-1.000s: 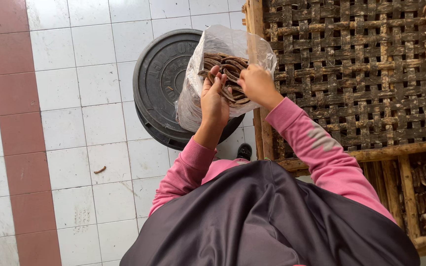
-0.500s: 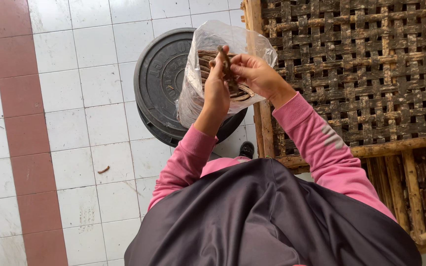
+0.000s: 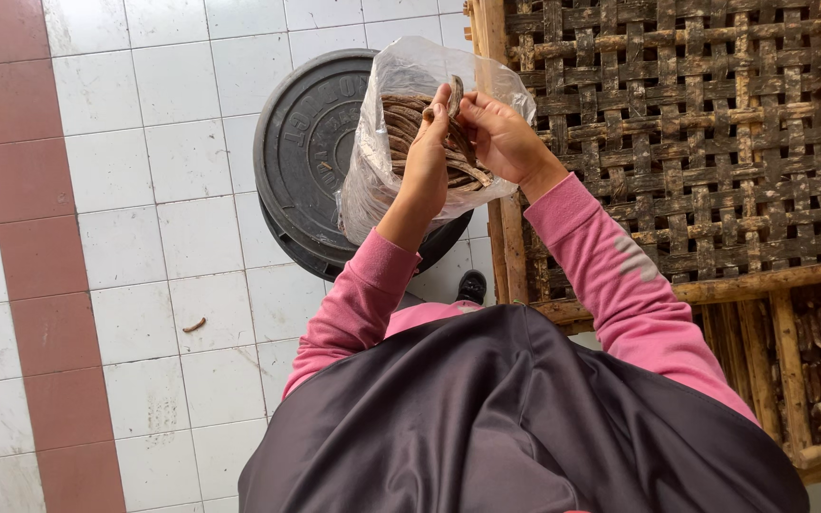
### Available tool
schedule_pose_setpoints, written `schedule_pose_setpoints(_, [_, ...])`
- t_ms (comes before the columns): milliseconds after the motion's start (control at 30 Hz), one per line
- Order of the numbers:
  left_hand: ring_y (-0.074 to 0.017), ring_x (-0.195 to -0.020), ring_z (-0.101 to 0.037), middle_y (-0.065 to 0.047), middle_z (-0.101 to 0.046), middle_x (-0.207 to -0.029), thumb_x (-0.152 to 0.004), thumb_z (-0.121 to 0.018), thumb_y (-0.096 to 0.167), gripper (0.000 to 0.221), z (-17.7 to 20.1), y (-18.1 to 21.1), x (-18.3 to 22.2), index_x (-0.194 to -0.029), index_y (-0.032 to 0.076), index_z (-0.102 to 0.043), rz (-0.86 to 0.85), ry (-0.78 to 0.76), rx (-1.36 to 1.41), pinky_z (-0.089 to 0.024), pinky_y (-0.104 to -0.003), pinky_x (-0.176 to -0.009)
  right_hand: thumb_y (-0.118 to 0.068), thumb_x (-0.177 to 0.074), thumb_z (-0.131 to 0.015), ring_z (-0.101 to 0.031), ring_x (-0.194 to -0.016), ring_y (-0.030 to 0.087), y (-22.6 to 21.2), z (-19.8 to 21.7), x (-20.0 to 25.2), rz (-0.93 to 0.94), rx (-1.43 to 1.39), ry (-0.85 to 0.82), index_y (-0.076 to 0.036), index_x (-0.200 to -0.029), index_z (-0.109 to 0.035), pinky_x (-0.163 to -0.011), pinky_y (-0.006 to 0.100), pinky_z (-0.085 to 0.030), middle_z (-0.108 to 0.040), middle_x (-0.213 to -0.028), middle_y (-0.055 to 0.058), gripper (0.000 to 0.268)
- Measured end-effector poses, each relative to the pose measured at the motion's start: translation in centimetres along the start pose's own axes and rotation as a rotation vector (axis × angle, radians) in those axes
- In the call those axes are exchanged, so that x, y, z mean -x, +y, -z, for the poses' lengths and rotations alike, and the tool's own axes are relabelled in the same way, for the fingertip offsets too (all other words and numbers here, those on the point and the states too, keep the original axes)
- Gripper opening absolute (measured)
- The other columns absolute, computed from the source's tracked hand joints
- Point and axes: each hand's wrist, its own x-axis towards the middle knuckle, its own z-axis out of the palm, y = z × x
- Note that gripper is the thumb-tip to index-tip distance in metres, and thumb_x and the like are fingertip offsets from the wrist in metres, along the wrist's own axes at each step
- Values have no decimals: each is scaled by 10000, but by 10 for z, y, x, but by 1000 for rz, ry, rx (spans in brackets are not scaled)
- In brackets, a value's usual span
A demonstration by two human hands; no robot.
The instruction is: The person picks up dried banana slices from a woven bamboo rack and places them into a clear plastic bag.
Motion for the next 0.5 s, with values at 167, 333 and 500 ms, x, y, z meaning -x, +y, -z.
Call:
schedule_pose_setpoints(167, [-171, -1482, -300, 13, -382, -1649, -1070, -455, 404, 576, -7, 17, 4, -1591, 161, -422, 93, 16, 69, -151, -384, -1207, -217, -1127, -485, -678, -888, 114, 2, 4, -5, -32, -36, 59, -44, -1246, -612, -814, 281, -590, -691, -1043, 36, 245])
schedule_pose_setpoints(333, [-113, -1513, -260, 46, -407, -1611, -1052, -438, 438, 575, -7, 26, 10, -1575, 202, -415, 169, 81, -18, -95, -396, -1142, -230, -1128, -502, -675, -787, 109, -5, 3, -3, -43, 4, 161, -42, -1261, -634, -713, 261, -567, -694, -946, 24, 265])
schedule_pose_setpoints(500, [-283, -1520, -318, -72, -318, -1604, -1046, -486, 405, 696, -9, 18, 1, -1637, 147, -225, 37, 73, -126, -298, -464, -1222, -199, -1075, -575, -677, -829, 105, -18, -8, 5, -154, 149, -35, -42, -1293, -620, -704, 256, -572, -706, -1007, 43, 272])
